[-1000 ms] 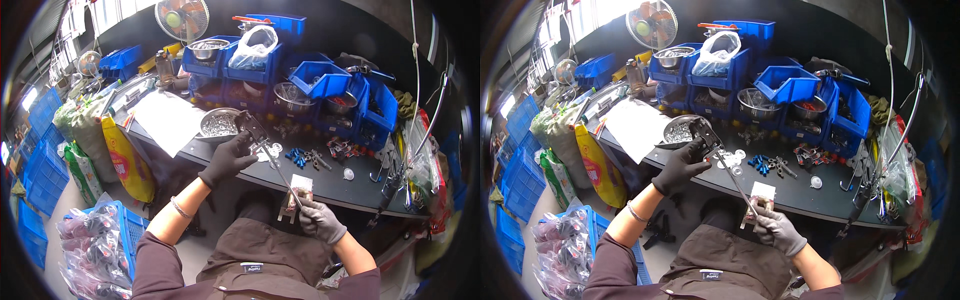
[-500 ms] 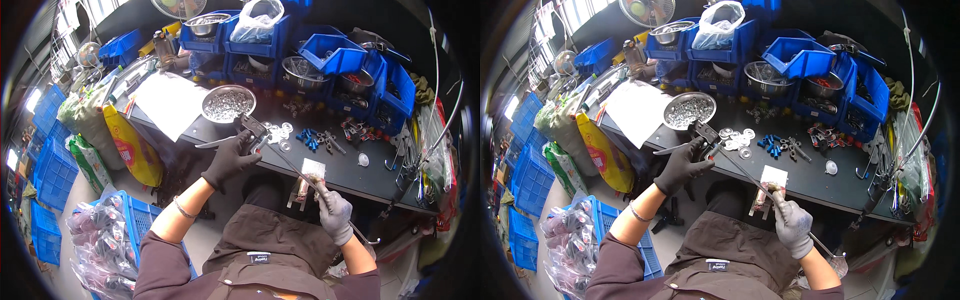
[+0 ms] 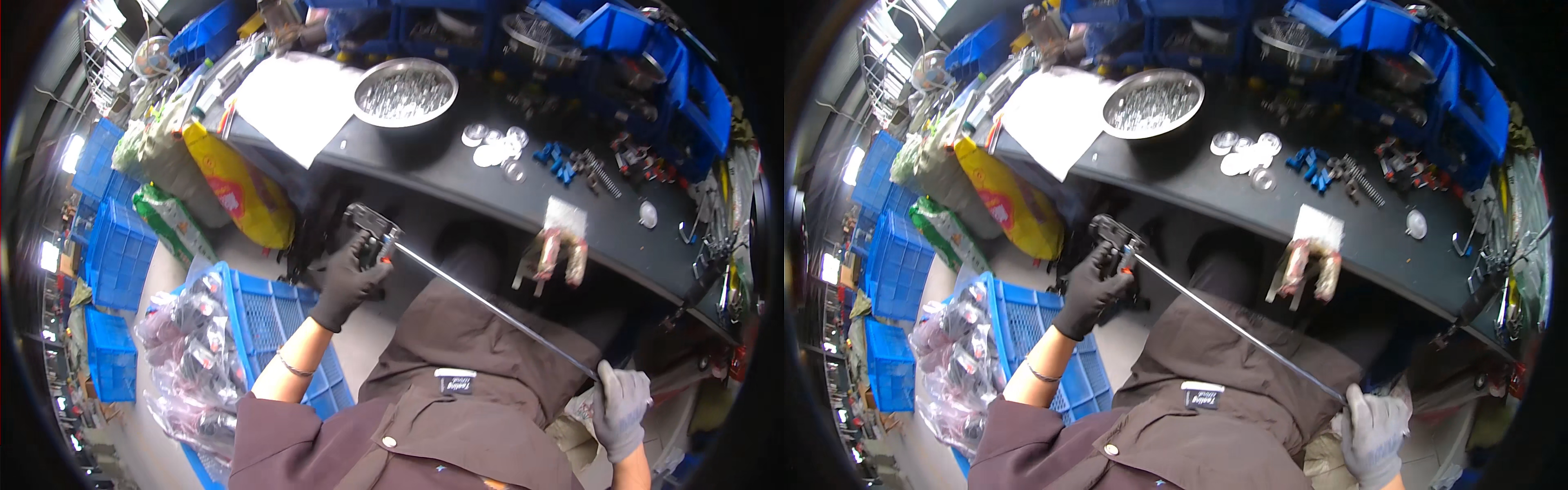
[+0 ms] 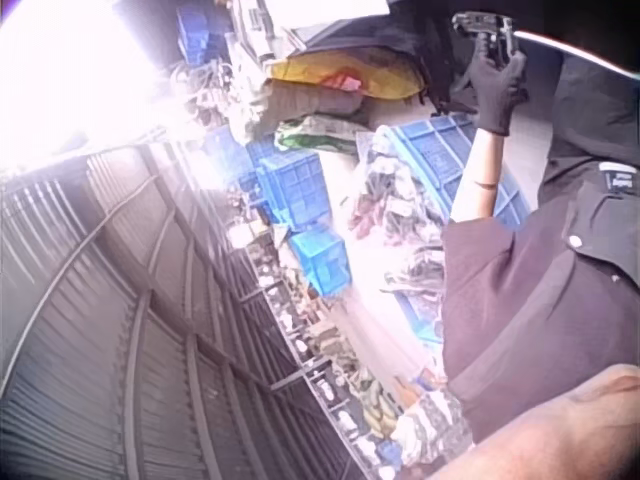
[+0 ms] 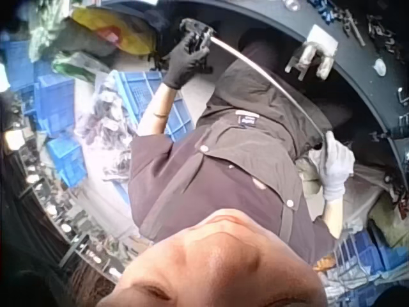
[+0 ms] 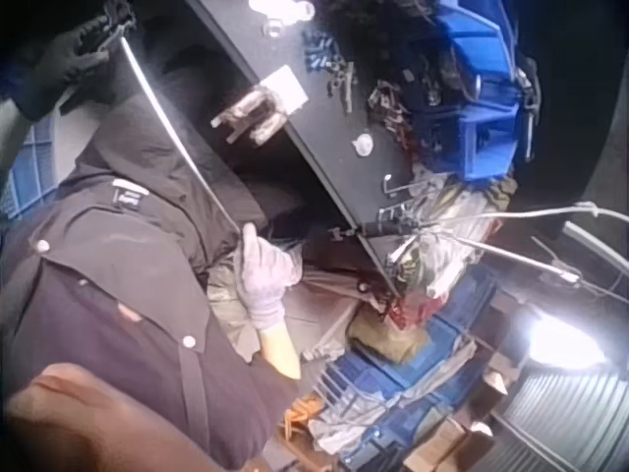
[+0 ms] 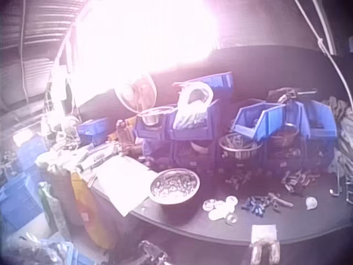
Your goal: The person assembles caulking guns by inserting a metal rod into a trigger handle, installing springs and washers, and securing internal parts with a pneumatic screwdriver. They attach a cylindrical barrel, pack the assembled gun into a plastic sleeve, and place it into a crate before beginning assembly on another handle.
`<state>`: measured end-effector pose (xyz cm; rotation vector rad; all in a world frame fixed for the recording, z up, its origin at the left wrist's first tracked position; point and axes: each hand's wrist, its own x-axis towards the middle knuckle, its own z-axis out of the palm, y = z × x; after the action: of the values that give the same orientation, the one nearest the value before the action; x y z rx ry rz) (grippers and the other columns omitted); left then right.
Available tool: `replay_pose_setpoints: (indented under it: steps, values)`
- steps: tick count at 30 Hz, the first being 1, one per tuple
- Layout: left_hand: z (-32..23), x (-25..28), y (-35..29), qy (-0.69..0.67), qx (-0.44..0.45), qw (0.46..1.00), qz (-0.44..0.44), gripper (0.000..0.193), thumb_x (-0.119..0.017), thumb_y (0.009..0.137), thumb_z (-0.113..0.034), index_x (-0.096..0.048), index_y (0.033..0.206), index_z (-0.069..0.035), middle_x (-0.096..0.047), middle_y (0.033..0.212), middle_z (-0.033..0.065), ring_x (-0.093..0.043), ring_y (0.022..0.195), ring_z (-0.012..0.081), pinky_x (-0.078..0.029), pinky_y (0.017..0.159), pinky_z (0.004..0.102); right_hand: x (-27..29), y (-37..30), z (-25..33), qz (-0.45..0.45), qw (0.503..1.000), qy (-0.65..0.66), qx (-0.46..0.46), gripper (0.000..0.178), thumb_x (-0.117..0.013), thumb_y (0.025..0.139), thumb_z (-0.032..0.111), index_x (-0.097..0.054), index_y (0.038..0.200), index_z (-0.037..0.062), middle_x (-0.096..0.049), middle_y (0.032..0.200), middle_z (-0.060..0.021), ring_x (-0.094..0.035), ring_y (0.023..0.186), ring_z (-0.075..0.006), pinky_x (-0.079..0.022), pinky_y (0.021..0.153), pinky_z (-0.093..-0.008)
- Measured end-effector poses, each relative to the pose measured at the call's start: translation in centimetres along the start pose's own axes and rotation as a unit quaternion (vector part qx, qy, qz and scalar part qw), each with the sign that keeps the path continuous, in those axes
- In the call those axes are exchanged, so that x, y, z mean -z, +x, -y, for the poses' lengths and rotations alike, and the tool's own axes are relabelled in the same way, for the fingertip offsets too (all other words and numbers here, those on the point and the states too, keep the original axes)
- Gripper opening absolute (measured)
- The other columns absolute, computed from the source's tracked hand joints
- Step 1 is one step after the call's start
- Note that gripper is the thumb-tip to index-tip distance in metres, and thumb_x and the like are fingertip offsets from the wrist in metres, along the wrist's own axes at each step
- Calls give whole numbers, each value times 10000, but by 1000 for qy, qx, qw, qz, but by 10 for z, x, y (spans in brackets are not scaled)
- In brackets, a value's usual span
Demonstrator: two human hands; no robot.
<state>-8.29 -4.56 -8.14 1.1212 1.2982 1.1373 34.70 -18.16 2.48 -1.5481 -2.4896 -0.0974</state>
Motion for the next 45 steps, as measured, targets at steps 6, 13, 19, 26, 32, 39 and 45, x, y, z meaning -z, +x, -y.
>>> replay_pose_setpoints:
  steps: [6,13,19,26,32,39,45]
  values:
    - [96,-32,-63,-31,180,983,15,629,-779,836,-87,-461,1350,87,-636,1108,20,-559,980,51,-481,867,213,39,-43,8,175,976,-90,95,423,-613,773,58,-593,1191,0,-544,914,-109,-537,822,-270,-414,752,-430]
    - [109,-40,-60,-97,214,967,96,608,-751,863,-88,-472,1393,16,-607,1142,-2,-551,976,52,-461,876,202,63,-58,18,185,970,-110,113,441,-663,705,71,-614,1140,21,-532,837,-59,-500,680,-242,-372,660,-413]
    - [117,-36,-63,-43,215,973,77,894,-803,833,-183,-266,1475,129,-568,1281,94,-540,1105,86,-440,956,216,52,-43,24,312,520,572,-552,368,-580,807,93,-583,1150,-40,-322,563,25,-296,432,-95,-264,422,-287]
    - [95,-34,-44,68,182,970,146,613,-764,863,-231,-501,1351,31,-614,1103,27,-537,985,67,-459,866,217,54,-47,25,326,896,227,-201,462,-605,769,67,-603,1229,21,-406,673,-23,-411,566,-167,-346,556,-336]
    - [103,-19,-27,26,246,953,177,585,-791,833,-191,-529,1308,29,-616,997,-6,-549,854,46,-472,745,201,65,-7,37,237,964,119,-22,410,-648,733,3,-683,1134,75,-432,670,-41,-443,572,-220,-346,561,-364]
    - [127,-5,-21,39,245,958,146,303,-731,876,-208,-588,1111,-82,-550,828,-47,-478,725,31,-391,629,208,20,6,35,343,661,462,-482,287,-533,880,44,-653,1135,-6,-329,566,76,-349,462,-71,-276,427,-268]
    - [128,-7,-13,33,209,968,132,421,-754,855,-179,-570,1215,-62,-585,859,-47,-469,669,18,-366,563,183,1,-9,20,311,821,362,-314,375,-591,851,45,-637,1222,30,-396,589,56,-412,484,-101,-307,478,-290]
